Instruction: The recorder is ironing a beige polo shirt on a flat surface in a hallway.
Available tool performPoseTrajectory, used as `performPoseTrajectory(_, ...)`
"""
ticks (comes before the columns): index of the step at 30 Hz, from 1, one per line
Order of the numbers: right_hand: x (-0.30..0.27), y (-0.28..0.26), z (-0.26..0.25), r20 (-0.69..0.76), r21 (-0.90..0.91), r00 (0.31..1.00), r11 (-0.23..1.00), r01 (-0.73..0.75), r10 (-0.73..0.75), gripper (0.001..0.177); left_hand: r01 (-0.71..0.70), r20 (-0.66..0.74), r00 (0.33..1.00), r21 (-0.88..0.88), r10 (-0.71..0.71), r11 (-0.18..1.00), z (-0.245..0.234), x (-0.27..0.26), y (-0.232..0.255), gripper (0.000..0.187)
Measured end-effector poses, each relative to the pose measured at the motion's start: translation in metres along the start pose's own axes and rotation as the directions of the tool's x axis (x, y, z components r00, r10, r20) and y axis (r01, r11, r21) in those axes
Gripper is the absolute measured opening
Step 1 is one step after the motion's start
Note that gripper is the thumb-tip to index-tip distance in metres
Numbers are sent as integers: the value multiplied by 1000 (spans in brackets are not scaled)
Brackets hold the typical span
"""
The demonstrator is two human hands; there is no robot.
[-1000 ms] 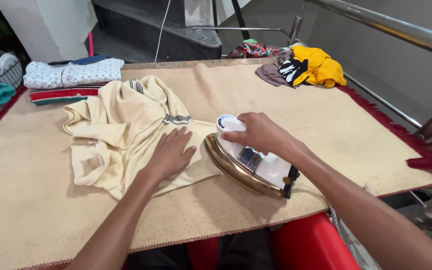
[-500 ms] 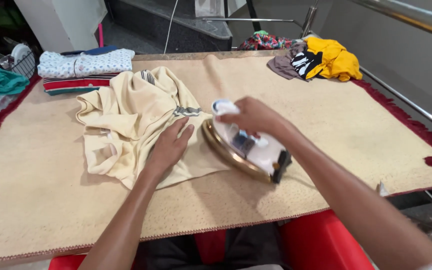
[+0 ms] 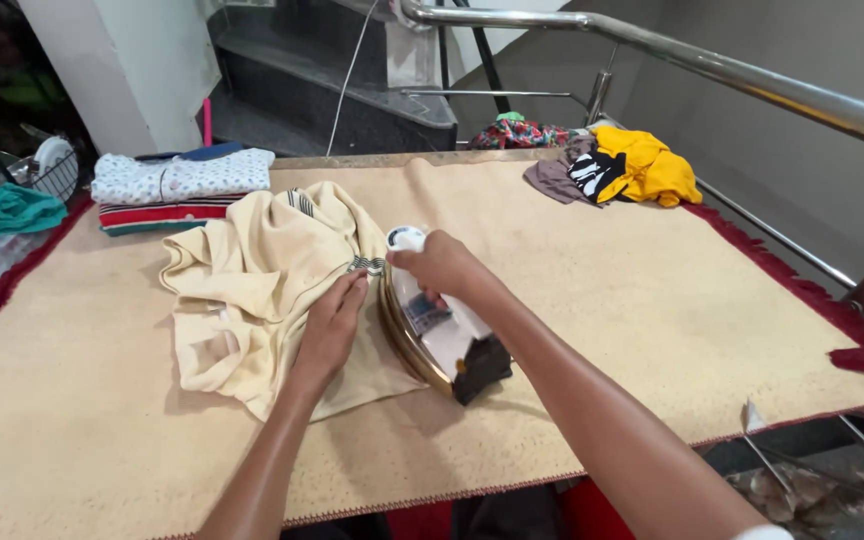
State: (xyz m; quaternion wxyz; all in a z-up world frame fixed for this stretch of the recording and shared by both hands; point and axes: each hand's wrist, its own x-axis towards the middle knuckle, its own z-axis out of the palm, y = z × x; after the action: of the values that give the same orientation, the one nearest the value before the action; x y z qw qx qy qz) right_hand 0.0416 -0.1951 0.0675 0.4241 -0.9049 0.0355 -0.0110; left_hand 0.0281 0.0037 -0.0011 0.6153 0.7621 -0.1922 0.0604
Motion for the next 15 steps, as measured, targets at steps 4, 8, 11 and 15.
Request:
performPoseTrajectory(4,-62,-23,6,58,-61,996,996,-69,72,57,-79,-11,997,-104,78,991,-2,3,-8,50)
performPoseTrajectory(8,-95,-34,16,124,267,990,958,-99,68,47,-54,-10,999,-206,53,977,-4,2,-6,52)
performPoseTrajectory(11,-59,-32,29,111,354,994,933,-58,20,41,-100,-37,995,-124,96,987,-7,0,-2,52)
performPoseTrajectory(15,4,-24,48,-22,268,998,962,55,-50,45,-184,-78,981,-102,177,978,-6,0,-5,51)
